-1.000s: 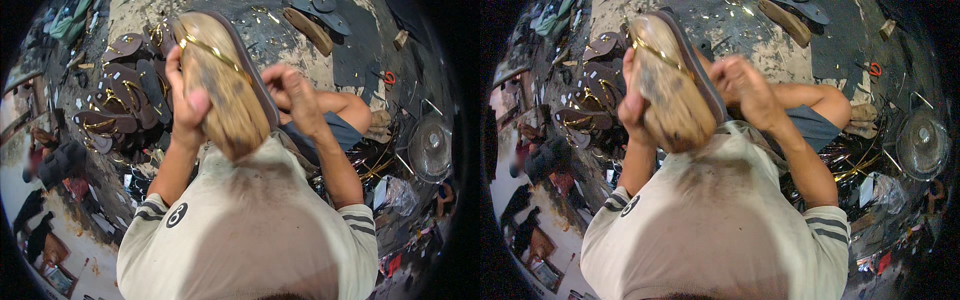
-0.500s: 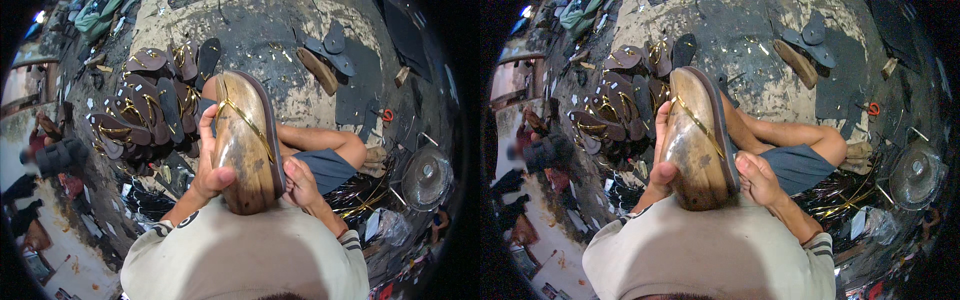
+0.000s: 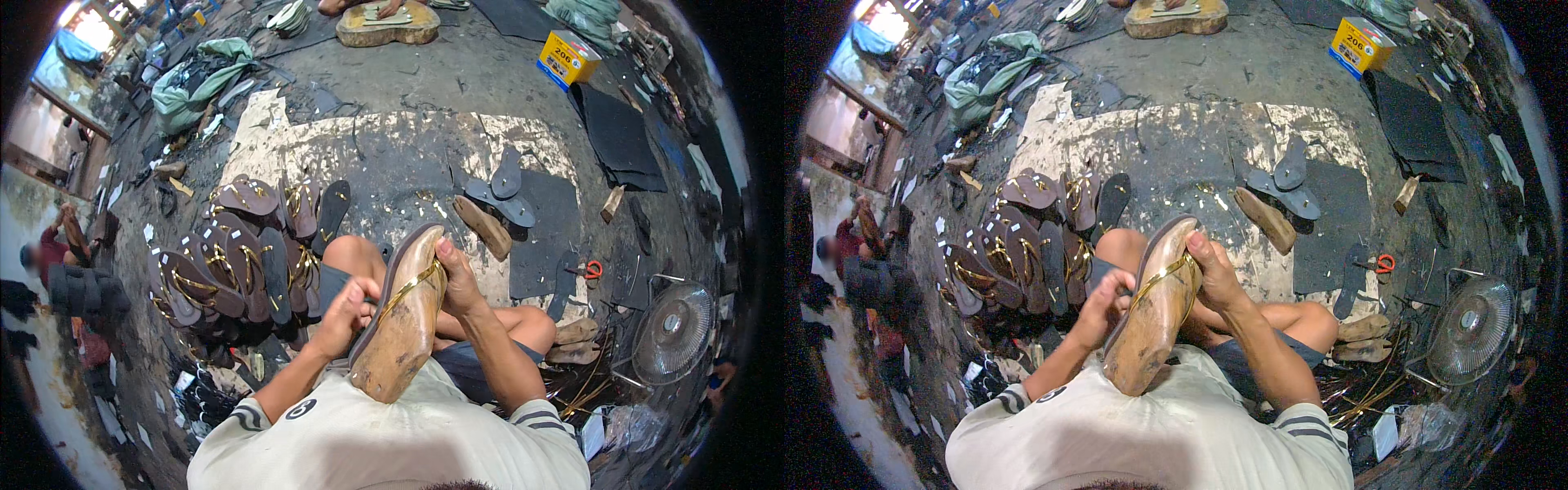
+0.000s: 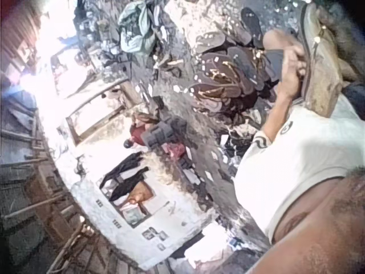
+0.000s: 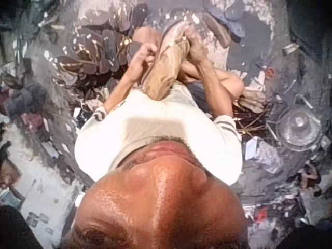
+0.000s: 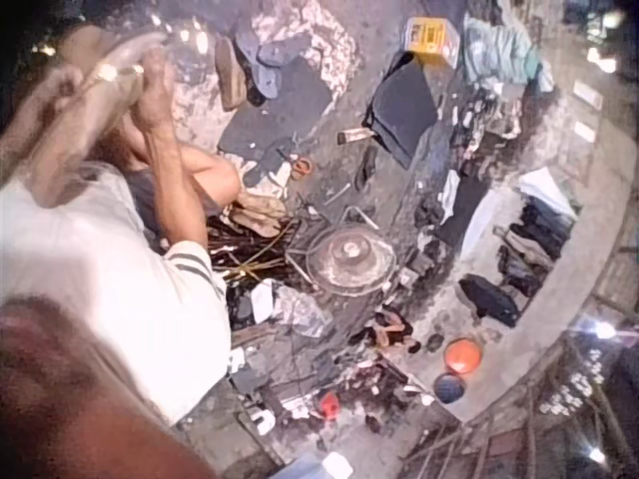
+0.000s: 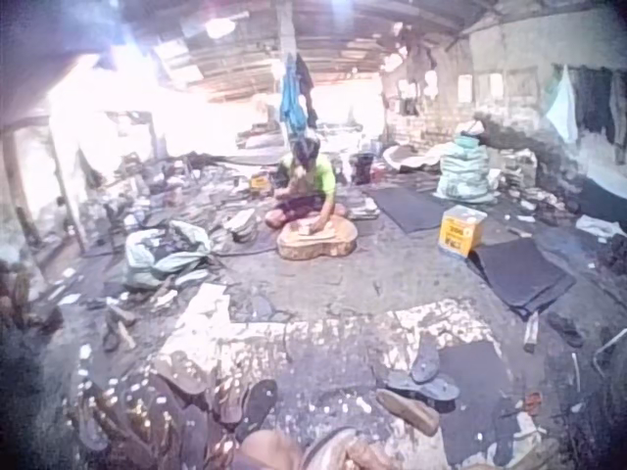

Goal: The person sits on the floor and assembles sandals by attaching straps to soles. They use a wooden block to press the components together and later apply a brown liquid to the soles with a brush.

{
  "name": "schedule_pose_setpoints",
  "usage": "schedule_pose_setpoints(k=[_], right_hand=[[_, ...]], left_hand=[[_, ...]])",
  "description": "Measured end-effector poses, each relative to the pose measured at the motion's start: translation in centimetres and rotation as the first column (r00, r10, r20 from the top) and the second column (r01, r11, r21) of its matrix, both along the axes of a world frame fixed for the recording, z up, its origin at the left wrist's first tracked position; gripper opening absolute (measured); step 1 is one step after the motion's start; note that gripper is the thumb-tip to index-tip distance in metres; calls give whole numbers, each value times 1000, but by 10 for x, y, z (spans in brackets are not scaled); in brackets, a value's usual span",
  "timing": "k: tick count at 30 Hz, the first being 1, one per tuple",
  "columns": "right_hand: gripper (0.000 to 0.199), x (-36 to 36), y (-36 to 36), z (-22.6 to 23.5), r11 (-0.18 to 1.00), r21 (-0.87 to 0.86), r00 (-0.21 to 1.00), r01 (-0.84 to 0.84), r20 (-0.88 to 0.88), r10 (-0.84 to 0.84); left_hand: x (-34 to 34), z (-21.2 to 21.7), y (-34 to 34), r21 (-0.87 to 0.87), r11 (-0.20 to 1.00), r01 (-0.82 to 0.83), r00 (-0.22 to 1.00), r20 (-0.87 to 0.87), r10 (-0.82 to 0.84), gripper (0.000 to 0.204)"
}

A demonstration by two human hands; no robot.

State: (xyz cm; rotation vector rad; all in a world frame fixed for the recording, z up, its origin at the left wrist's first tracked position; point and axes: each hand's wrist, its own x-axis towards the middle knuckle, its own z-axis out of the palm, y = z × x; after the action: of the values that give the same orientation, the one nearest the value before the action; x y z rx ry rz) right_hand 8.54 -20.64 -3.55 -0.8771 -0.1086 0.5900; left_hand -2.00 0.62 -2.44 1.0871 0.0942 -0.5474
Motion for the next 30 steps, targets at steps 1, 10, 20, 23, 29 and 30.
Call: schedule_pose_setpoints(k=[1, 10, 20, 23, 29, 30], right_hand=[[57, -1, 6, -6, 999, 32, 999, 24, -31, -23], [56, -7, 13, -2, 998, 67, 989, 18, -146, -8], [58, 40, 2, 66, 709, -643, 891, -291, 89, 446], [56, 38, 6, 55, 795, -558, 913, -239, 150, 379], [70, -43, -4, -11, 987, 96, 951, -132, -269, 153], [75, -69, 0, -13, 979, 53, 902, -199, -380, 204]], left_hand=[[-9, -21, 1, -70, 997, -18, 999, -51, 15, 77], [-59, 22, -11, 117, 985, -128, 990, -48, 135, 53], [7, 58, 2, 210, 903, -375, 891, 352, 288, 89], [9, 86, -33, 342, 922, -183, 943, 327, 66, 142], [45, 72, -33, -200, 886, -419, 859, 229, 458, 122], [53, 70, -34, -310, 839, -448, 833, 198, 517, 118]])
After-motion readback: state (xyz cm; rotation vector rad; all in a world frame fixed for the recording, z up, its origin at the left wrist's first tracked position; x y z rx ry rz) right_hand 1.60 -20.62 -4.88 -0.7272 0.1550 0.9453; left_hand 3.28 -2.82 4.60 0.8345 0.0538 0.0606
